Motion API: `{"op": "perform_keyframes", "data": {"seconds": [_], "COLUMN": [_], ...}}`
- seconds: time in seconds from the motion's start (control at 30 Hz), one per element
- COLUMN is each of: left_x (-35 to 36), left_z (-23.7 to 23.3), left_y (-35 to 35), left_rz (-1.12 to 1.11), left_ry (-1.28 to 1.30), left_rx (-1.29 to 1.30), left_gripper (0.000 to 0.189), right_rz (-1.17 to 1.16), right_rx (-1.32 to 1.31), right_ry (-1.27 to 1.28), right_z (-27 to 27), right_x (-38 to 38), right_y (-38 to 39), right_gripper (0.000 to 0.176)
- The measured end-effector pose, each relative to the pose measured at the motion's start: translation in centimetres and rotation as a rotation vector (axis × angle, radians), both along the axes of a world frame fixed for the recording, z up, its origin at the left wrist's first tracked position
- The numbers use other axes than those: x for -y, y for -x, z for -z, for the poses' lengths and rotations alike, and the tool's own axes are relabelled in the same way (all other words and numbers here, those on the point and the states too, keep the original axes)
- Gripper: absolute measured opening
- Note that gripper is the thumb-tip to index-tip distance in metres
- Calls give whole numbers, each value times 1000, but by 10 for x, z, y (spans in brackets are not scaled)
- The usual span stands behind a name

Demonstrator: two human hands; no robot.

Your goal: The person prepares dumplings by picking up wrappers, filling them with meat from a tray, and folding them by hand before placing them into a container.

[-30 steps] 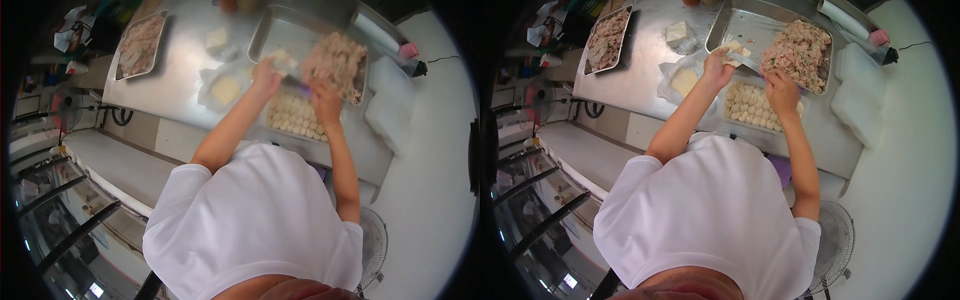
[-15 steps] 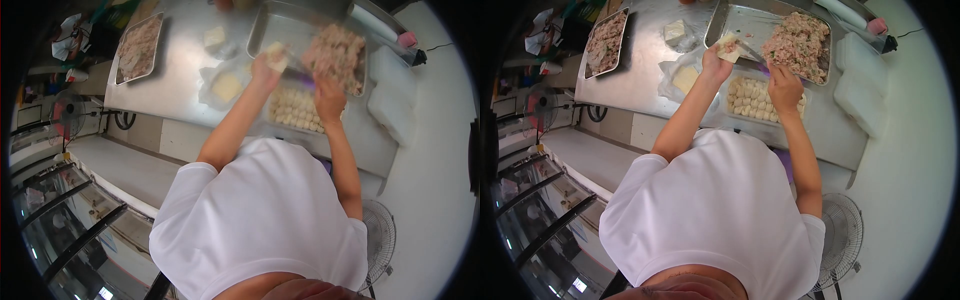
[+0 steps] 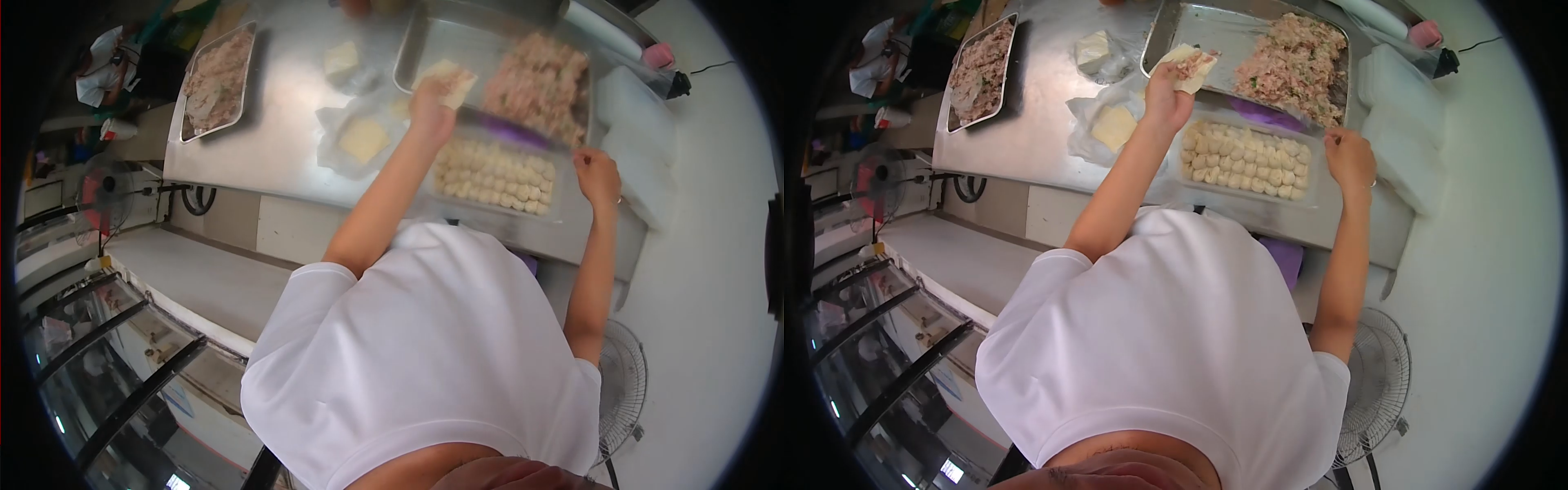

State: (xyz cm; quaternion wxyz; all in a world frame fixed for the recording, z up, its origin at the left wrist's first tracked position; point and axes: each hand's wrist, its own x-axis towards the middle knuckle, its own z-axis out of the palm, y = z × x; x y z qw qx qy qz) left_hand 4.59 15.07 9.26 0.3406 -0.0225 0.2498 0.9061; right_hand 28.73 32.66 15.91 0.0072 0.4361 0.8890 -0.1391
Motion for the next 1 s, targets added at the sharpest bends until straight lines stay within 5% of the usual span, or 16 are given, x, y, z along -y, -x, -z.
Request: {"op": "perform_keyframes", "data": {"seconds": [0.17,0.27,0.5,0.7,0.77,0.9,1.0], "left_x": [-2,-1,2,-1,0,-3,-8], "left_z": [-8,-16,-5,-2,0,-1,1], "left_y": [-8,-16,-8,0,3,-1,-8], "left_rz": [104,127,99,84,93,72,109], "left_ry": [2,-14,-54,-105,-114,-66,-47], "left_rx": [-10,108,168,135,118,155,157], "left_gripper": [41,42,48,48,48,46,45], "right_rz": [-174,-296,-296,-59,-25,46,42], "right_rx": [-633,-733,-574,-443,16,72,-201], "right_ry": [-129,-263,-465,-443,-186,-66,-143], "right_z": [-31,-14,26,40,31,-1,-18], "right_x": [56,79,82,29,8,-1,25], "right_y": [29,47,62,45,26,6,13], "right_gripper": [19,18,15,14,16,20,19]}}
